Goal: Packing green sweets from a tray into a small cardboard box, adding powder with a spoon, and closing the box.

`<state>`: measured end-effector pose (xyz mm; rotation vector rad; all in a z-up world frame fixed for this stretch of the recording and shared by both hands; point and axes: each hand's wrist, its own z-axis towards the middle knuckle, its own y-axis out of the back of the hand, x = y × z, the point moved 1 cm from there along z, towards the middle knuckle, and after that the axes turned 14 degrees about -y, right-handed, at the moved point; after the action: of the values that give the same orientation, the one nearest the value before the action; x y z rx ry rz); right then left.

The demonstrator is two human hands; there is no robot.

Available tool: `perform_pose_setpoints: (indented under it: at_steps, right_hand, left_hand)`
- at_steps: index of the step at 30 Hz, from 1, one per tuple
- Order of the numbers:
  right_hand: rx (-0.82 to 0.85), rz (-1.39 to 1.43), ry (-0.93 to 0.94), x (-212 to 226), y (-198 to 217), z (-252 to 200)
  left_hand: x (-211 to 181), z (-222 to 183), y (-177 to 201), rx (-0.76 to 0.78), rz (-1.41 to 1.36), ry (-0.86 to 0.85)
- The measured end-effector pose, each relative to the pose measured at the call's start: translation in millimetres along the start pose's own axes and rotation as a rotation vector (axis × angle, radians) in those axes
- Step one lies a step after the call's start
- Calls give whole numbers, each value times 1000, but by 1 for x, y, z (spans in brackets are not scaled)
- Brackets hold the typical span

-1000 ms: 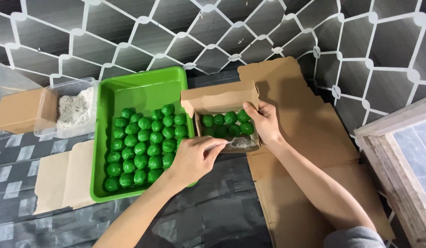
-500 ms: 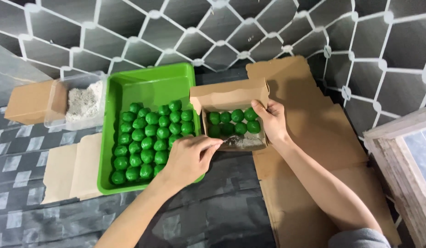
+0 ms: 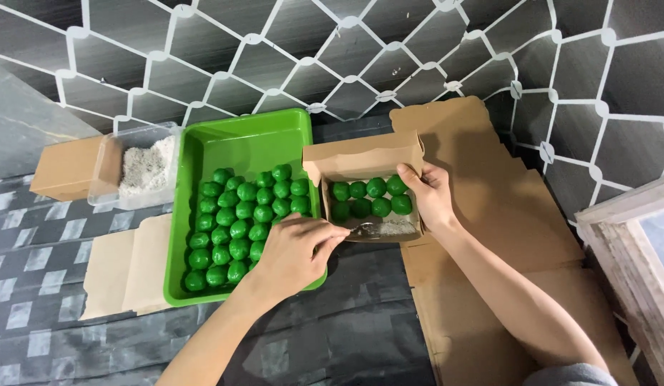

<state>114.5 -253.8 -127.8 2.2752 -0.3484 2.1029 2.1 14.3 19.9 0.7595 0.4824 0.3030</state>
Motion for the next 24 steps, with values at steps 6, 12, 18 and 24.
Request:
perform_pose_setpoints:
  at_steps: [6,12,18,24]
  right_hand:
    - [-37,-24,-43,-3,-1,1]
    - [-40,-21,-125,2,-8,2]
    - [-38,-56,-195,133,-61,-72]
    - [-62,-65,-167,101,-51,-52]
  left_hand:
    - [-8,8,15,-18,-60,153]
    - [2,-11,13,-180,-258,501]
    - [23,-28,2,-421,-595,844]
    - [29,-30,13,-639,-763,950]
